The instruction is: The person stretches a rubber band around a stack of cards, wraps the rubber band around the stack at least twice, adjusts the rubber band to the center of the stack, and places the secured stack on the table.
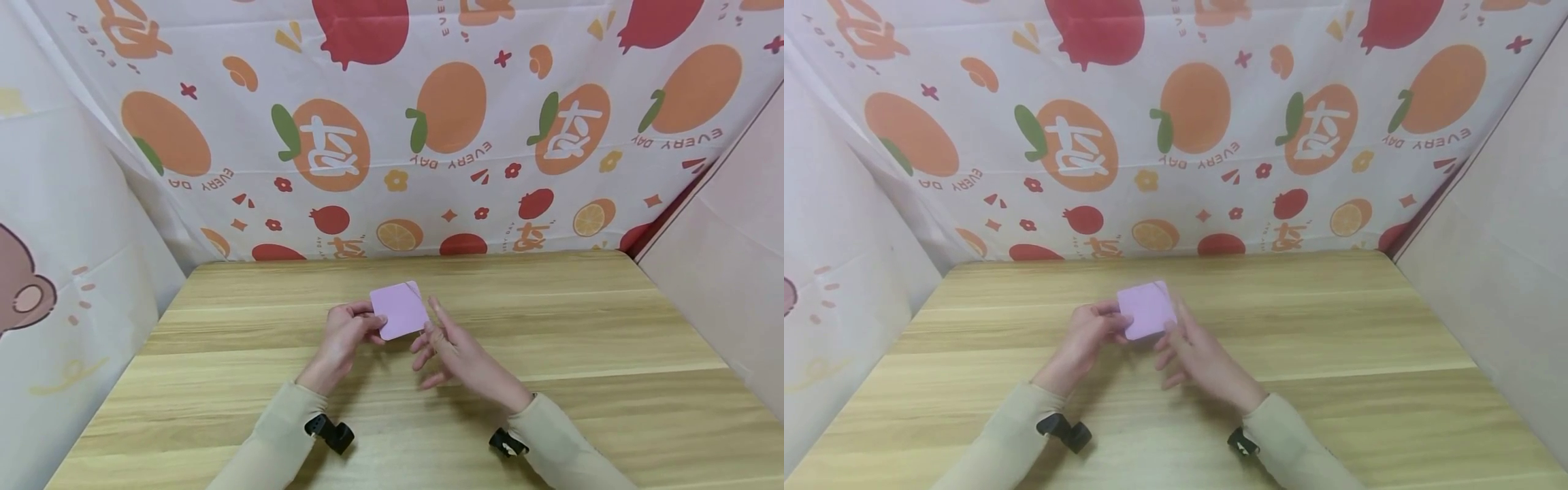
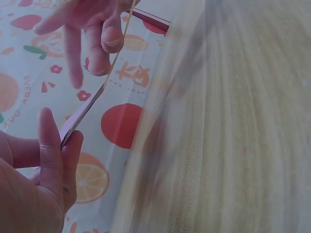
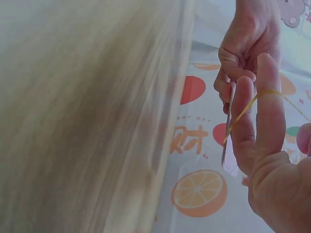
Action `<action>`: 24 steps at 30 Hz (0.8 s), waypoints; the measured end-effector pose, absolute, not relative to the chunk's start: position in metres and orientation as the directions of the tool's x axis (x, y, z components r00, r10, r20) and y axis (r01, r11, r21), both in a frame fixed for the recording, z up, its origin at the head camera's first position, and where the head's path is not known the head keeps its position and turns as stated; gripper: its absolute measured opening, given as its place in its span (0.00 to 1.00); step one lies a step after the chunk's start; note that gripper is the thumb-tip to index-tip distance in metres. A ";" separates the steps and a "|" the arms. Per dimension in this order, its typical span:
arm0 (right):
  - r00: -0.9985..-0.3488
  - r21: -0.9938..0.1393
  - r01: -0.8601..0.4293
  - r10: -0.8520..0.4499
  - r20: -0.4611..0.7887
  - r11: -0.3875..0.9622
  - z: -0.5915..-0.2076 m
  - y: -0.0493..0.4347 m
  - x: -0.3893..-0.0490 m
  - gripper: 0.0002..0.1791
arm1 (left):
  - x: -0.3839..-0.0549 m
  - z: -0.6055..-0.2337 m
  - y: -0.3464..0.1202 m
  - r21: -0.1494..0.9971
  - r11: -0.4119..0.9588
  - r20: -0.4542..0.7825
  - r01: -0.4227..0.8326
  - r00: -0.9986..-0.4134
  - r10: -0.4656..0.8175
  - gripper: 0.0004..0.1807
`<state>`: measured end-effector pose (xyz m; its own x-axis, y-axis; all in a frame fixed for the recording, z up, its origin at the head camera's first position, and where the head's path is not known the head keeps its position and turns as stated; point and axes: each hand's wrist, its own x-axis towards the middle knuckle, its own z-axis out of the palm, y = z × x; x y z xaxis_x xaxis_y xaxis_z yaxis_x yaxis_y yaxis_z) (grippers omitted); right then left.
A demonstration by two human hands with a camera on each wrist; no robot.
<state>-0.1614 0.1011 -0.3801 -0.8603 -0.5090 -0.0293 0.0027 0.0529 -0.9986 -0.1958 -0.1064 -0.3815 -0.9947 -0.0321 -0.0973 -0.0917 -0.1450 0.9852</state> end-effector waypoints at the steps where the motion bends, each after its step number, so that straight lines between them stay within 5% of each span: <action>1: -0.859 -0.999 0.012 -0.511 -0.034 0.046 -0.380 0.102 -0.163 0.32 | -0.196 -0.382 -0.106 0.985 -0.148 -0.097 -0.091 -0.995 -0.034 0.12; 7: -0.862 -0.997 0.055 -0.501 -0.075 0.054 -0.379 0.108 -0.169 0.29 | -0.194 -0.381 -0.104 0.986 -0.137 -0.107 -0.100 -0.993 -0.045 0.13; 16: -0.853 -0.981 0.190 -0.499 -0.152 -0.026 -0.379 0.117 -0.179 0.45 | -0.196 -0.383 -0.105 0.982 -0.163 -0.106 -0.095 -0.992 -0.064 0.14; 24: -0.840 -0.964 0.248 -0.517 -0.165 -0.096 -0.380 0.122 -0.182 0.44 | -0.200 -0.380 -0.110 0.982 -0.169 -0.092 -0.079 -0.993 -0.070 0.15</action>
<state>-0.1817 0.1216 -0.3804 -0.8401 -0.5167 -0.1651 0.2483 -0.0956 -0.9640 -0.2001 -0.1102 -0.3801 -0.9933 -0.0705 -0.0919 -0.0789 -0.1688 0.9825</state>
